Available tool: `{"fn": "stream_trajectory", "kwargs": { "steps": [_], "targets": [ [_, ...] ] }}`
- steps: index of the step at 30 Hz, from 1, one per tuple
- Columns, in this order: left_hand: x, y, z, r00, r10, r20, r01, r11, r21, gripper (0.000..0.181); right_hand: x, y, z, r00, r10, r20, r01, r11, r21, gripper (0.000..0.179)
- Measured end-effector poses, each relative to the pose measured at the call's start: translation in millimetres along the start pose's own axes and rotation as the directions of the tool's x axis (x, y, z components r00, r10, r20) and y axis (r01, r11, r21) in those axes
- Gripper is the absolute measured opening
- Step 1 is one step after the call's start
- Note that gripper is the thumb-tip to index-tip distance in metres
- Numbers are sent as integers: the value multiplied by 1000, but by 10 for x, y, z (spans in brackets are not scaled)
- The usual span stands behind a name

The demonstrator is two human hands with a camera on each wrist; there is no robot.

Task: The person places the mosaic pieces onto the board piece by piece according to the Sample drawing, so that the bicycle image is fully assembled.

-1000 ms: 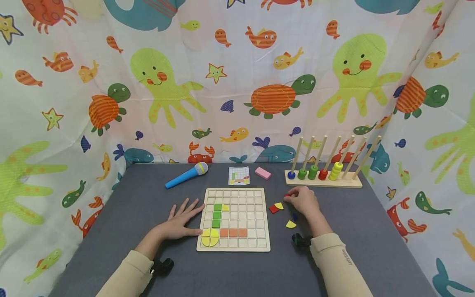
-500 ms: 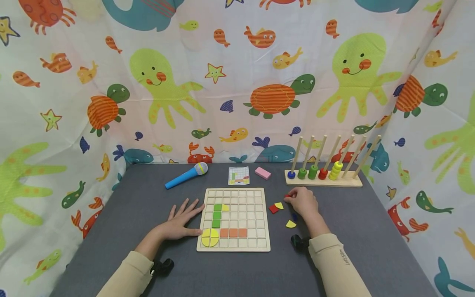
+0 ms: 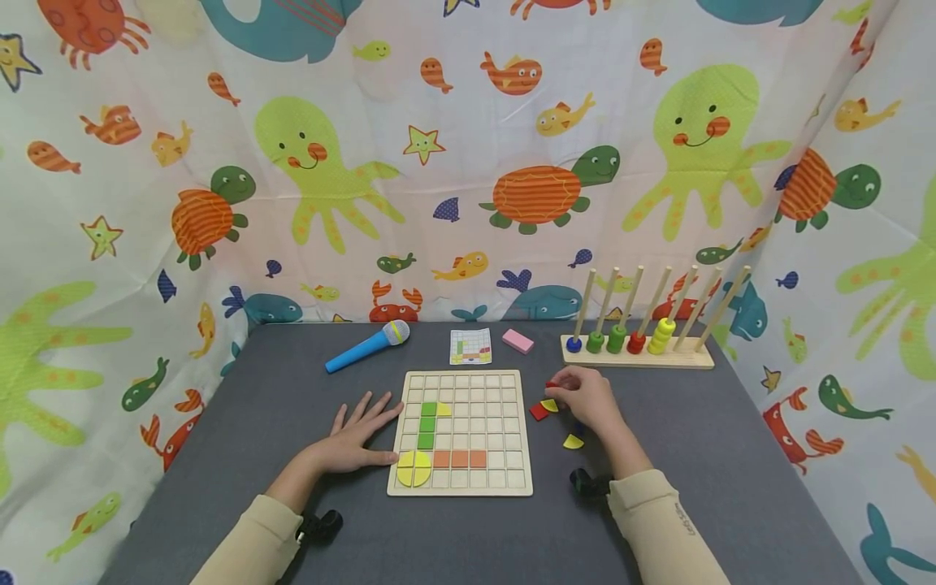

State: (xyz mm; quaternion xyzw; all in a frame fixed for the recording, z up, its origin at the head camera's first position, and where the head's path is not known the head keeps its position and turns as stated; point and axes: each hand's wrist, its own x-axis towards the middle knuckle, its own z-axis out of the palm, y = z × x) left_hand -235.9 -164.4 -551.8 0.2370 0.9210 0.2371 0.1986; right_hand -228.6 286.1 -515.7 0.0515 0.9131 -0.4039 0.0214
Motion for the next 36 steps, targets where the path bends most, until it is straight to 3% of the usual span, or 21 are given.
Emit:
{"fn": "stream_trajectory", "kwargs": {
  "steps": [5, 13, 22, 29, 36],
  "targets": [
    [7, 7, -4, 1000, -27, 8, 27, 1000, 15, 93, -107, -129, 67, 996, -88, 31, 87, 996, 21, 22],
    [4, 2, -5, 1000, -21, 0, 21, 1000, 19, 93, -195, -261, 198, 995, -78, 69, 74, 996, 59, 18],
    [19, -16, 7, 1000, -11, 1, 11, 1000, 12, 94, -306, -357, 339, 961, -168, 220, 146, 983, 112, 12],
    [8, -10, -1, 1000, 7, -6, -7, 1000, 4, 94, -334, -378, 499, 959, -160, 235, 145, 986, 82, 11],
    [6, -3, 0, 1000, -14, -2, 14, 1000, 18, 93, -351, -414, 618, 962, -142, 232, 134, 990, 51, 6]
  ]
}}
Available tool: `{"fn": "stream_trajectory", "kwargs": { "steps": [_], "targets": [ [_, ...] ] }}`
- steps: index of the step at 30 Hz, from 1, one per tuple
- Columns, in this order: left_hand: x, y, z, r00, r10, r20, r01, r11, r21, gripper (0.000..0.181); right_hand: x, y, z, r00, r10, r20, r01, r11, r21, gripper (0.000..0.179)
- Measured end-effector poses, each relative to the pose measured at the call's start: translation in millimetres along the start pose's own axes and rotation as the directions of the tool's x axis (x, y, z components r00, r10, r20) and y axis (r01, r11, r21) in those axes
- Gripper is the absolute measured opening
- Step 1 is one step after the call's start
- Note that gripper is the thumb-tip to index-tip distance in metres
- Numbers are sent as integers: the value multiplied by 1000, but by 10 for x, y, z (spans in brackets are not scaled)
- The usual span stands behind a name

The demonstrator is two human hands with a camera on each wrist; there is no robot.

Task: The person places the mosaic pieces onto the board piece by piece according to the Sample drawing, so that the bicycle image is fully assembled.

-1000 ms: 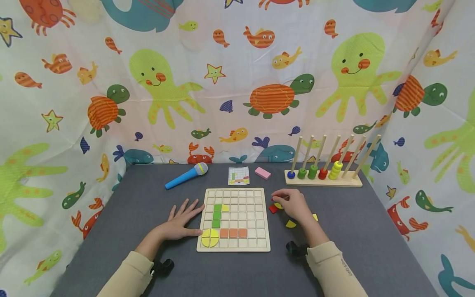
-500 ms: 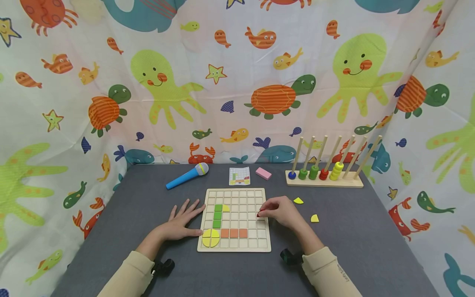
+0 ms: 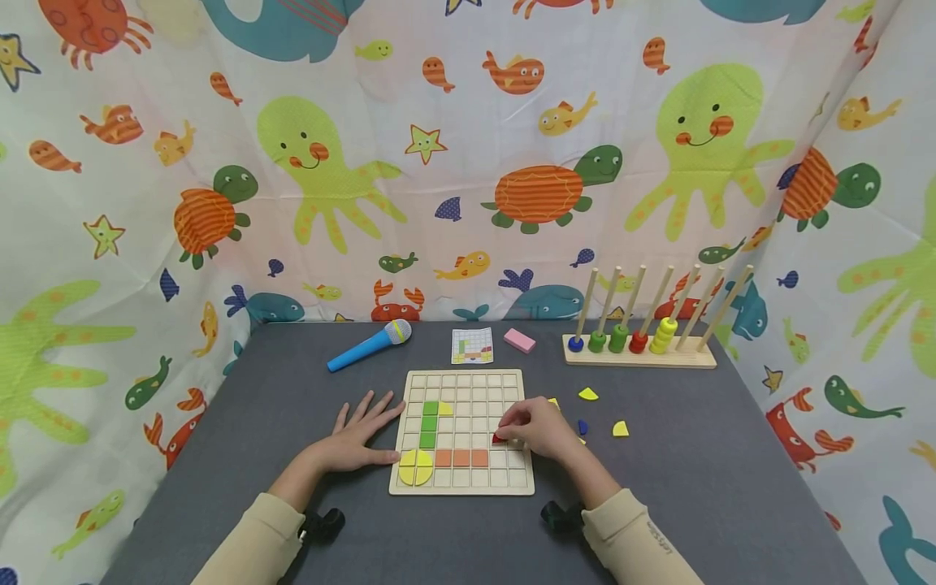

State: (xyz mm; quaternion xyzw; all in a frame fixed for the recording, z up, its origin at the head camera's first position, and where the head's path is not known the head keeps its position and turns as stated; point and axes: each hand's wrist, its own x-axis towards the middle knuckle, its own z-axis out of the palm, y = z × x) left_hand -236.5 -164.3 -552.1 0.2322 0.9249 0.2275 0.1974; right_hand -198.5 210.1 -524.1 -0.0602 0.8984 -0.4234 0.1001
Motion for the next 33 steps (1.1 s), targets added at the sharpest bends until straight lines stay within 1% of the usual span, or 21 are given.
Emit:
{"fn": "stream_trajectory", "kwargs": {
  "steps": [6, 13, 17, 22, 25, 28, 33],
  "targets": [
    [0, 10, -5, 1000, 8, 2, -8, 1000, -13, 94, 7, -24, 63, 1000, 7, -4, -7, 1000, -30, 8],
    [-4, 17, -6, 1000, -5, 2, 5, 1000, -2, 92, 0, -27, 85, 1000, -24, 9, 25, 997, -72, 7],
    [-3, 15, -4, 1000, -4, -3, 4, 1000, -5, 92, 6, -11, 114, 999, -35, -11, 34, 995, -96, 9],
    [-7, 7, -6, 1000, -1, 1, 1, 1000, -17, 93, 9, -13, 127, 999, -27, -25, 25, 996, -90, 12],
    [4, -15, 11, 1000, 0, 7, 1, 1000, -25, 94, -1, -26, 87, 999, 2, -35, -4, 997, -73, 11],
    [12, -30, 23, 1000, -3, 14, 3, 1000, -29, 94, -9, -23, 15, 997, 32, -65, -36, 997, -65, 10],
    [3, 1, 0, 1000, 0, 9, 0, 1000, -28, 94, -19, 29, -131, 993, 58, -101, -66, 995, -77, 18]
  ]
}}
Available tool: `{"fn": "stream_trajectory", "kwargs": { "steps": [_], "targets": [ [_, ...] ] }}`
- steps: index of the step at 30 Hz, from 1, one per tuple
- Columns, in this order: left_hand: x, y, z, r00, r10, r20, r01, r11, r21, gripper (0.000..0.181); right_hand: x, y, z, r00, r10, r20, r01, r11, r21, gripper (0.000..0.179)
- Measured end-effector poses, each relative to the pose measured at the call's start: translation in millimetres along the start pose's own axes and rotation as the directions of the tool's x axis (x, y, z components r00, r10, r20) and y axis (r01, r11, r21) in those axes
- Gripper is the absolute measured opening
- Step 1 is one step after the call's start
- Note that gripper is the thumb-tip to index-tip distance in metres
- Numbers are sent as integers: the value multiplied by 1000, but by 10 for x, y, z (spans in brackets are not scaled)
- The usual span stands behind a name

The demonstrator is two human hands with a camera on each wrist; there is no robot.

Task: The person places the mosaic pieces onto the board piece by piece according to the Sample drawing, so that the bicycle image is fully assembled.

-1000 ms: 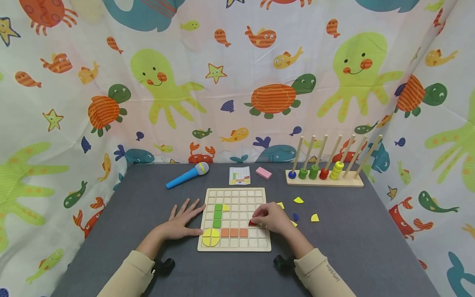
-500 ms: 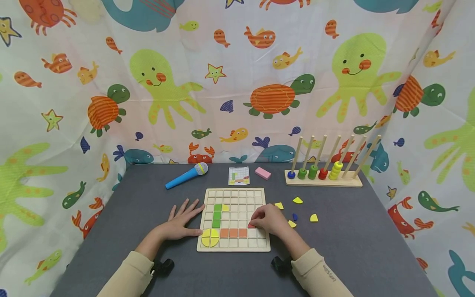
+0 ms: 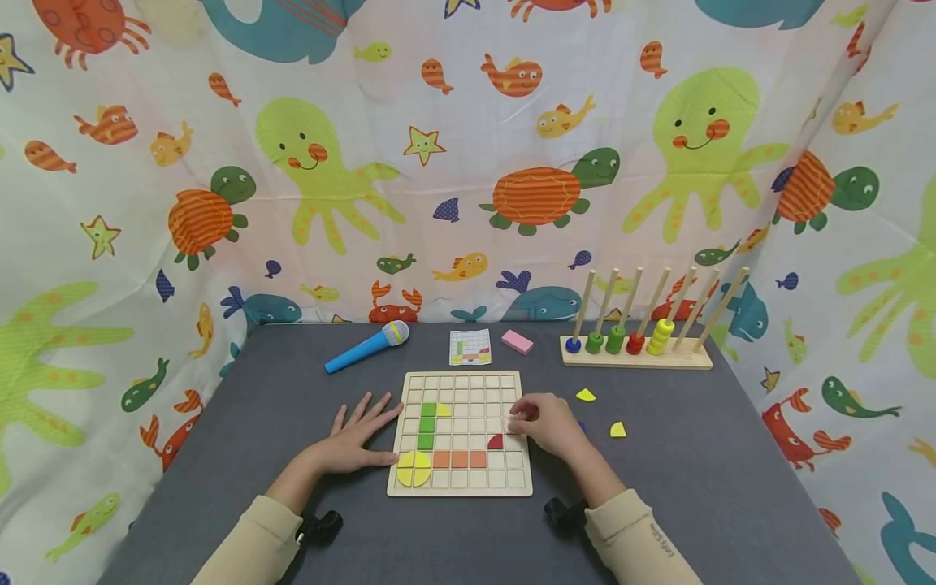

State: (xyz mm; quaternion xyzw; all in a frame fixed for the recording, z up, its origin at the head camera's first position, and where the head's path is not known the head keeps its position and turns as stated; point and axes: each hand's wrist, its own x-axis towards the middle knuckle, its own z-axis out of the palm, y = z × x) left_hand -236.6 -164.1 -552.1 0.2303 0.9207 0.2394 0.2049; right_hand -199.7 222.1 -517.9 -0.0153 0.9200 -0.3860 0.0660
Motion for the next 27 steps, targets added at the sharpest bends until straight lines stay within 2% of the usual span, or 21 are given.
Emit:
{"fn": "stream_trajectory", "kwargs": {
  "steps": [6, 17, 23, 27],
  "targets": [
    [-26, 23, -19, 1000, 15, -8, -15, 1000, -13, 94, 34, 138, -111, 999, 43, -34, -44, 999, -30, 25],
    [-17, 23, -2, 1000, -7, -1, 7, 1000, 13, 93, 114, 265, -175, 997, 74, 2, -74, 991, -115, 37],
    [-4, 4, 8, 1000, 1, -3, -1, 1000, 21, 93, 117, 287, -200, 996, 85, -5, -85, 987, -139, 35],
    [-3, -3, 5, 1000, 2, -5, -2, 1000, 15, 94, 126, 288, -211, 994, 109, -20, -110, 986, -122, 31]
  ]
}}
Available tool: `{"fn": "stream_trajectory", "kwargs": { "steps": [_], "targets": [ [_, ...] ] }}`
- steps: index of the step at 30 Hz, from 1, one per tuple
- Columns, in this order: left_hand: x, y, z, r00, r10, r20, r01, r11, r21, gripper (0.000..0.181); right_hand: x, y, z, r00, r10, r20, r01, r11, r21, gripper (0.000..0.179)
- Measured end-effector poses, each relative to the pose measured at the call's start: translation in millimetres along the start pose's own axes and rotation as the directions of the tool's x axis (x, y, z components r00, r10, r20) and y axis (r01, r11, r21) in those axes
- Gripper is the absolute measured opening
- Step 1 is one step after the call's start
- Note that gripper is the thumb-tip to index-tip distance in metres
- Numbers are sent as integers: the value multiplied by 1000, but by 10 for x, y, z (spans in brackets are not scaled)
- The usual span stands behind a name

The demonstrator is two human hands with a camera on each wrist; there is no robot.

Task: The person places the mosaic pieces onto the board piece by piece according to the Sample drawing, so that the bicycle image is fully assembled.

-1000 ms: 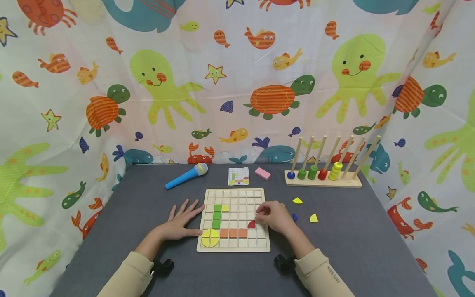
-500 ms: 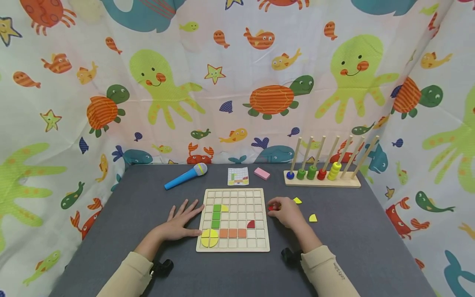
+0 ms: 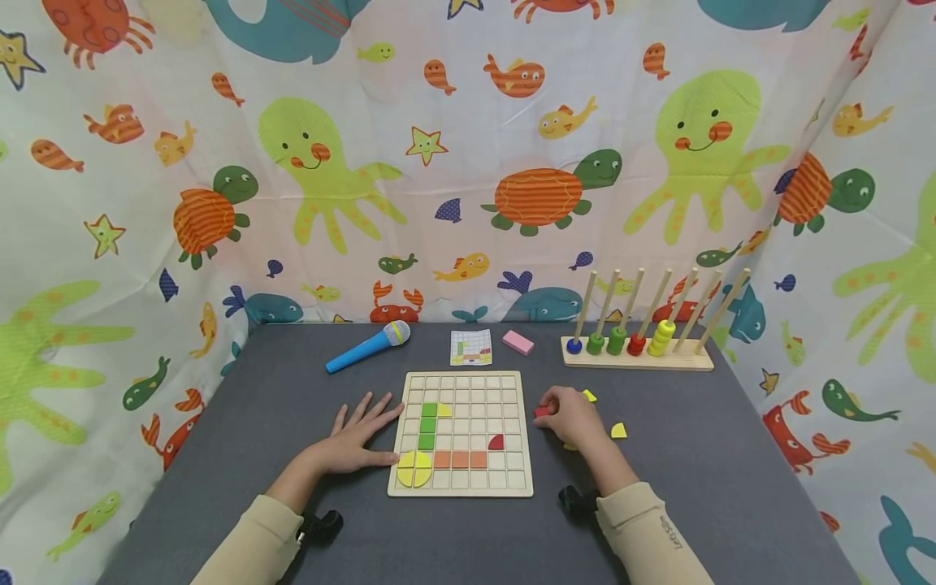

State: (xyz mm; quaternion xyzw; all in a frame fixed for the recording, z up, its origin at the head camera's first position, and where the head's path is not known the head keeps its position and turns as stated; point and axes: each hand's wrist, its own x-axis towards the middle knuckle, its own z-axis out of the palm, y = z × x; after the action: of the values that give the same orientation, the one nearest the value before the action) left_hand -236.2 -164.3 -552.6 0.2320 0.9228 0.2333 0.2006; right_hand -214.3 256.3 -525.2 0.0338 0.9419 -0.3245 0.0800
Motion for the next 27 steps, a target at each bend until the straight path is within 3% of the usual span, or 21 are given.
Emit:
{"fn": "stream_trajectory", "kwargs": {
  "steps": [7, 14, 27],
  "targets": [
    [-6, 1, -1, 1000, 8, -3, -8, 1000, -10, 94, -2, -4, -7, 999, -33, 6, 33, 999, 0, 26],
    [13, -12, 11, 1000, 10, 5, -10, 1000, -14, 95, -39, -61, -20, 1000, -31, -1, 31, 997, 77, 21],
    [4, -37, 14, 1000, 24, -12, -24, 999, -43, 95, -200, -239, 93, 994, -95, 60, 85, 985, 148, 14]
  ]
}}
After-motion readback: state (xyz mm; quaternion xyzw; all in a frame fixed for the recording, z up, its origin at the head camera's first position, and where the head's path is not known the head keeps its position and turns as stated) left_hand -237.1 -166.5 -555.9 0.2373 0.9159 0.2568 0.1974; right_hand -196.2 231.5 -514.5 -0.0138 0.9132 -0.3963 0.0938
